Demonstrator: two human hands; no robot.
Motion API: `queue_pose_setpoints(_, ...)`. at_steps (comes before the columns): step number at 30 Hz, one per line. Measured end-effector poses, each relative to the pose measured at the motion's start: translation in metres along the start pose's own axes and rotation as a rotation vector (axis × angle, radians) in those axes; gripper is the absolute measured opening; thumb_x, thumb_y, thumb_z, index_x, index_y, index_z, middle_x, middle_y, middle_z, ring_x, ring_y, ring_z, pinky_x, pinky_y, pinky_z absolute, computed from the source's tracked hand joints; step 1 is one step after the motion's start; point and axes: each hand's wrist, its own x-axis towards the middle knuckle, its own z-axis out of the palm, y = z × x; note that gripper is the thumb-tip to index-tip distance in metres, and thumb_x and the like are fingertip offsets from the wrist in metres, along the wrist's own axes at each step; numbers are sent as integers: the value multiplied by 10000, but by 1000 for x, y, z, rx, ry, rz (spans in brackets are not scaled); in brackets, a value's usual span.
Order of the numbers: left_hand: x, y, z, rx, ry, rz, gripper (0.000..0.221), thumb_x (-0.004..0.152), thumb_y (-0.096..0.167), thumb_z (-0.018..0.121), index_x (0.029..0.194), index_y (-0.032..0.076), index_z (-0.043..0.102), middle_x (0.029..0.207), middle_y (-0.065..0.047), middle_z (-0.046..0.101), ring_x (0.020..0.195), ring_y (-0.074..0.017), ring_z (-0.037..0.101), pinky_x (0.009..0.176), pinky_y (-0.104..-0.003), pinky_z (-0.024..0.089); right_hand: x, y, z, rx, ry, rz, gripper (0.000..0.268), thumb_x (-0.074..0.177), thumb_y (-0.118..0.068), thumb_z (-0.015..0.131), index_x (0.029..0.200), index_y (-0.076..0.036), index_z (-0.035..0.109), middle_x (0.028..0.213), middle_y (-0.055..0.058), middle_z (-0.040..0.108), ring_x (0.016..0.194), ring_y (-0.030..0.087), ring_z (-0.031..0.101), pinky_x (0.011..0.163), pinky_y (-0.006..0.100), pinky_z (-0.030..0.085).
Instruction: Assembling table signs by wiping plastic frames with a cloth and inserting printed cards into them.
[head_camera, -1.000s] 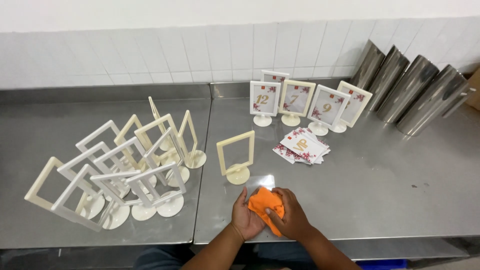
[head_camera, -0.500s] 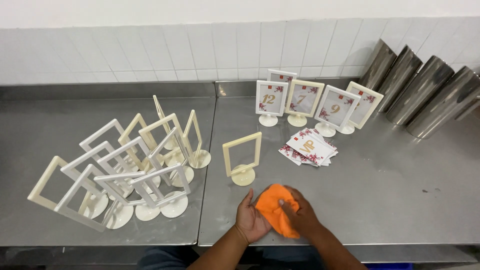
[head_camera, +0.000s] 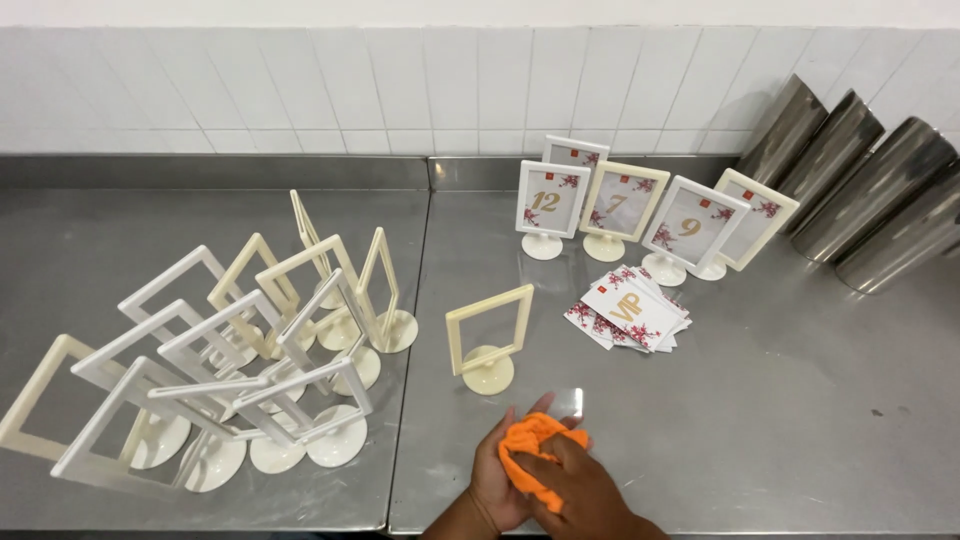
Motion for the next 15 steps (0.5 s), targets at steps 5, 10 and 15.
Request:
queue_pose_setpoints(5,11,2,-12,146,-31,-3,769,888,566,525,1594,266,475,1533,-160,567,1350,-426,546,911,-621,493,-19,67,-45,-59,35,40,527,702,-309,726,1227,-329,765,1241,32,710,1119,268,670,859,416,568)
queue_pose_setpoints(10,19,4,-29,170,-117,-37,686,918,609,469,1511,279,575,1591,-200,549,1308,-444,580,921,-624,499,10,85,-80,-121,149,425,613,793,-411,641,1384,-246,659,1128,31,653,1033,197,676,948,365,507)
queue_pose_setpoints(15,20,13,-39,199,-197,-70,727,952,627,402,1568,259,516,1646,-216,496,1387,-473,536,975,-644,471,21,82,-79,-245,81,500,783,796,-599,543,1494,-248,511,1436,86,558,1422,270,444,1159,538,239)
